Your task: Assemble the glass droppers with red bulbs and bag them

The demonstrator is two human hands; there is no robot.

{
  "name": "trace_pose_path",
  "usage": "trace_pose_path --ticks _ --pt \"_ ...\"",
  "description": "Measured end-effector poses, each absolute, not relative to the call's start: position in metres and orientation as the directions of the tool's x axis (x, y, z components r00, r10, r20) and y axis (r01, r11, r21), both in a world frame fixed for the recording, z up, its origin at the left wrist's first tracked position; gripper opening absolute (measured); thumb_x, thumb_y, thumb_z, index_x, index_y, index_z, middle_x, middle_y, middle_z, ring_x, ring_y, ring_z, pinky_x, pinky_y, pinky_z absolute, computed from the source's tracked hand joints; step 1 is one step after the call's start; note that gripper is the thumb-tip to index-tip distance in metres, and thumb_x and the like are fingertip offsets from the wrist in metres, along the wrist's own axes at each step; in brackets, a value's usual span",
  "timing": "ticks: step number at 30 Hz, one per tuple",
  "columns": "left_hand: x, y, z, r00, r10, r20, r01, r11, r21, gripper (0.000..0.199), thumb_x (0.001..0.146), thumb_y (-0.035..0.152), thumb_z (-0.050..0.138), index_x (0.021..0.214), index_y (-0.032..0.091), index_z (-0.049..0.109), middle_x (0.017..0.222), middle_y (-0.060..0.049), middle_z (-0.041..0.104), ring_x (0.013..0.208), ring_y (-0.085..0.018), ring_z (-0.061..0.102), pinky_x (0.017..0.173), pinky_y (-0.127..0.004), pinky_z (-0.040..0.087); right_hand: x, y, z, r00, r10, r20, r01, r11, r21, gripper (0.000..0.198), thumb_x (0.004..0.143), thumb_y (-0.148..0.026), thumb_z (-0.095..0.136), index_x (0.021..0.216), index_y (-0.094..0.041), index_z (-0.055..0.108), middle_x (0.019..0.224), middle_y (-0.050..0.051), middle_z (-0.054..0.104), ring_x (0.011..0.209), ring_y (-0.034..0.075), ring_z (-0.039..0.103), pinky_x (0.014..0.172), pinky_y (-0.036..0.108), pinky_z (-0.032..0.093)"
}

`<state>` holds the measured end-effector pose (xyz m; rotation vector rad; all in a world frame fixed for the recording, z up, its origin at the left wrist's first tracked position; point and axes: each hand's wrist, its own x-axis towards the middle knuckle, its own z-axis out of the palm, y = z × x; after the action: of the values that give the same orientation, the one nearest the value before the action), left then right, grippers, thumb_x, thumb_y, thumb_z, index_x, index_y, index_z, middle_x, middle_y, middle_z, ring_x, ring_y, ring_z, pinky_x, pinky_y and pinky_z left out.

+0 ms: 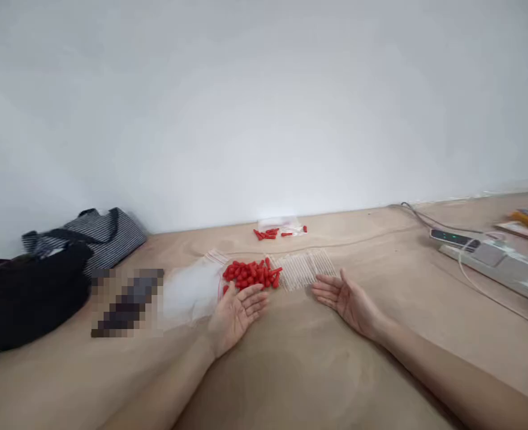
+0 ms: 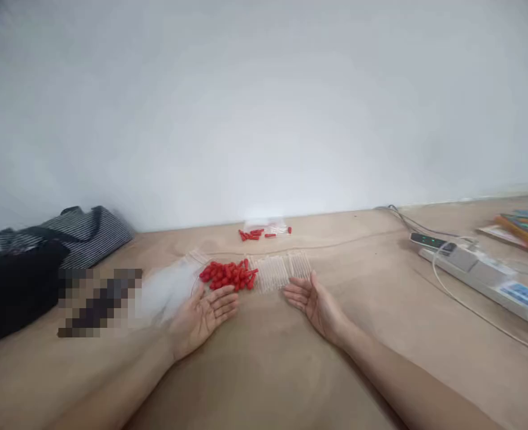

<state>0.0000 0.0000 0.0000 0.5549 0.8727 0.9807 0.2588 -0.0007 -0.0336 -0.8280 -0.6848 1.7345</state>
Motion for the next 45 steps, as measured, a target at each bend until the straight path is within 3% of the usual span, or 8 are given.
trace_pose_path --ticks 13,15,18,21,25,37,41,45 --pt "0.001 0.002 -0.003 0.266 0.893 -0.364 -0.412 0.446 0.794 0.050 0.092 0.045 0.027 0.090 0.009 0.061 0.082 -0.011 0.066 0.078 -0.017 0.063 0.086 -0.033 0.045 0.263 0.002 -0.039 -0.224 0.962 -0.155 -0.517 -0.253 -0.818 0.044 0.089 -0.045 0.032 0.092 -0.014 0.062 0.093 0.012 0.065 0.088 0.018 0.061 0.090 0.035 0.043" --pt "0.000 0.001 -0.008 0.242 0.931 -0.273 -0.292 0.339 0.895 0.044 0.090 0.045 0.032 0.090 0.011 0.061 0.084 -0.010 0.066 0.081 -0.017 0.062 0.087 -0.035 0.045 0.262 0.000 -0.040 -0.193 0.974 -0.114 -0.425 -0.188 -0.886 0.045 0.087 -0.049 0.034 0.093 -0.015 0.063 0.091 0.011 0.065 0.086 0.019 0.062 0.088 0.038 0.043" --pt "-0.003 -0.005 -0.015 0.248 0.967 0.052 0.149 -0.091 0.985 0.032 0.081 0.044 0.049 0.091 0.016 0.062 0.088 -0.007 0.064 0.088 -0.021 0.059 0.087 -0.038 0.044 0.261 -0.009 -0.038 -0.210 0.976 0.064 -0.034 0.058 -0.998 0.040 0.082 -0.049 0.045 0.099 -0.018 0.063 0.094 0.010 0.065 0.088 0.021 0.060 0.087 0.041 0.043" --pt "-0.004 -0.013 -0.016 0.463 0.850 0.252 0.534 -0.494 0.687 0.027 0.078 0.036 0.055 0.099 0.021 0.063 0.107 -0.008 0.060 0.104 -0.025 0.052 0.094 -0.043 0.038 0.258 -0.020 -0.033 -0.468 0.837 0.285 0.344 0.469 -0.813 0.033 0.081 -0.040 0.051 0.107 -0.022 0.062 0.109 0.009 0.060 0.102 0.023 0.053 0.092 0.042 0.038" --pt "-0.003 -0.018 -0.013 0.598 0.778 0.194 0.661 -0.615 0.430 0.034 0.080 0.030 0.052 0.113 0.022 0.056 0.124 -0.010 0.051 0.115 -0.026 0.044 0.096 -0.048 0.035 0.257 -0.024 -0.029 -0.633 0.710 0.310 0.467 0.669 -0.578 0.033 0.084 -0.034 0.048 0.113 -0.022 0.058 0.118 0.010 0.054 0.108 0.022 0.048 0.094 0.043 0.036" --pt "-0.001 -0.014 -0.014 0.603 0.738 0.303 0.646 -0.675 0.357 0.025 0.078 0.026 0.054 0.102 0.021 0.060 0.110 -0.008 0.058 0.101 -0.022 0.052 0.087 -0.040 0.043 0.261 -0.007 -0.027 -0.511 0.778 0.365 0.506 0.616 -0.604 0.024 0.084 -0.028 0.046 0.097 -0.020 0.064 0.094 0.007 0.064 0.088 0.016 0.057 0.078 0.029 0.044" --pt "0.005 0.001 -0.011 0.434 0.730 0.528 0.720 -0.633 0.283 0.014 0.080 0.022 0.051 0.082 0.019 0.064 0.082 -0.005 0.060 0.080 -0.018 0.054 0.077 -0.035 0.043 0.267 0.028 -0.017 -0.142 0.908 0.393 0.767 0.352 -0.537 0.018 0.078 -0.026 0.050 0.075 -0.019 0.066 0.076 0.005 0.064 0.078 0.017 0.056 0.074 0.030 0.041" --pt "0.016 0.030 -0.003 0.304 0.722 0.621 0.839 -0.512 0.183 0.013 0.077 0.025 0.056 0.084 0.021 0.066 0.084 -0.004 0.060 0.085 -0.022 0.050 0.078 -0.038 0.039 0.266 0.061 -0.008 0.150 0.951 0.270 0.876 -0.001 -0.483 0.016 0.074 -0.029 0.053 0.073 -0.020 0.066 0.077 0.004 0.066 0.080 0.018 0.057 0.072 0.029 0.039"
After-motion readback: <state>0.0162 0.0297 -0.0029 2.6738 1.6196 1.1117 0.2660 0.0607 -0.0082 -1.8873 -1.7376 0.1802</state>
